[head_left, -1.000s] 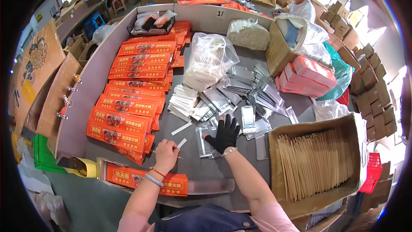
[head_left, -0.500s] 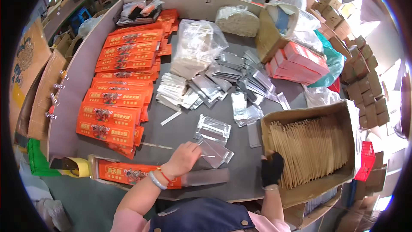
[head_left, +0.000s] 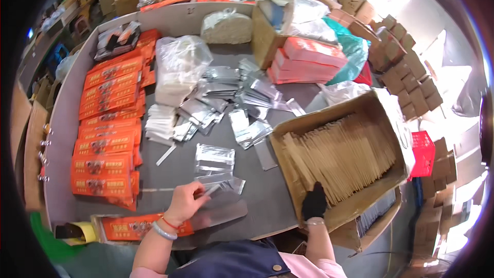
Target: Packaging thin wooden sticks into individual plastic sleeves and then into red cardboard boxes.
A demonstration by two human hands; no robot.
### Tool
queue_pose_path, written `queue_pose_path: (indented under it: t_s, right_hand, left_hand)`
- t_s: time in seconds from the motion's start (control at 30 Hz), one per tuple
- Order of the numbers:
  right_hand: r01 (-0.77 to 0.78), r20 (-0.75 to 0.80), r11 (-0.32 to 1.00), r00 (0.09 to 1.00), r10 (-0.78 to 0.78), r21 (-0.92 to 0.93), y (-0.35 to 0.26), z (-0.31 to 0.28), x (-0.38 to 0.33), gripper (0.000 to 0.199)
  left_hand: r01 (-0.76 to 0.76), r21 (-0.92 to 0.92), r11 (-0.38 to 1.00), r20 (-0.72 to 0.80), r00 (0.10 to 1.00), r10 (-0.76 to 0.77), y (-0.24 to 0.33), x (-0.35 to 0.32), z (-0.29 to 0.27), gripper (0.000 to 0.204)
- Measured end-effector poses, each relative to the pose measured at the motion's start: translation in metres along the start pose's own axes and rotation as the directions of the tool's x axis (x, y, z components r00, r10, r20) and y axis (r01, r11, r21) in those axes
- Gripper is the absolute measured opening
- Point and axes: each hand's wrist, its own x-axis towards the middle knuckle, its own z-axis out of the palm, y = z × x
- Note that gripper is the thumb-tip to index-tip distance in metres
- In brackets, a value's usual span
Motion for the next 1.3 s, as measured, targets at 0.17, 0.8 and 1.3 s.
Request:
queue_pose_path:
  t_s: [0.17,0.8,1.3]
  right_hand:
    - [0.255,0.258,0.833,0.871,-0.419,0.492,-0.089,-0.069,0.022,0.025]
    - [0.607,0.220,0.465,0.436,-0.873,0.644,-0.150,-0.050,0.013,0.036]
    - [0.438,0.279,0.554,0.548,-0.789,0.708,-0.150,-0.042,0.001,0.037]
  left_hand:
    - [-0.064,0.386,0.920,0.102,0.994,0.027,0.004,-0.060,0.012,0.043]
    - [0.103,0.491,0.865,-0.145,0.989,-0.035,-0.019,-0.108,-0.030,0.081]
    - [-0.024,0.310,0.950,-0.132,0.989,0.068,-0.039,-0.103,-0.008,0.078]
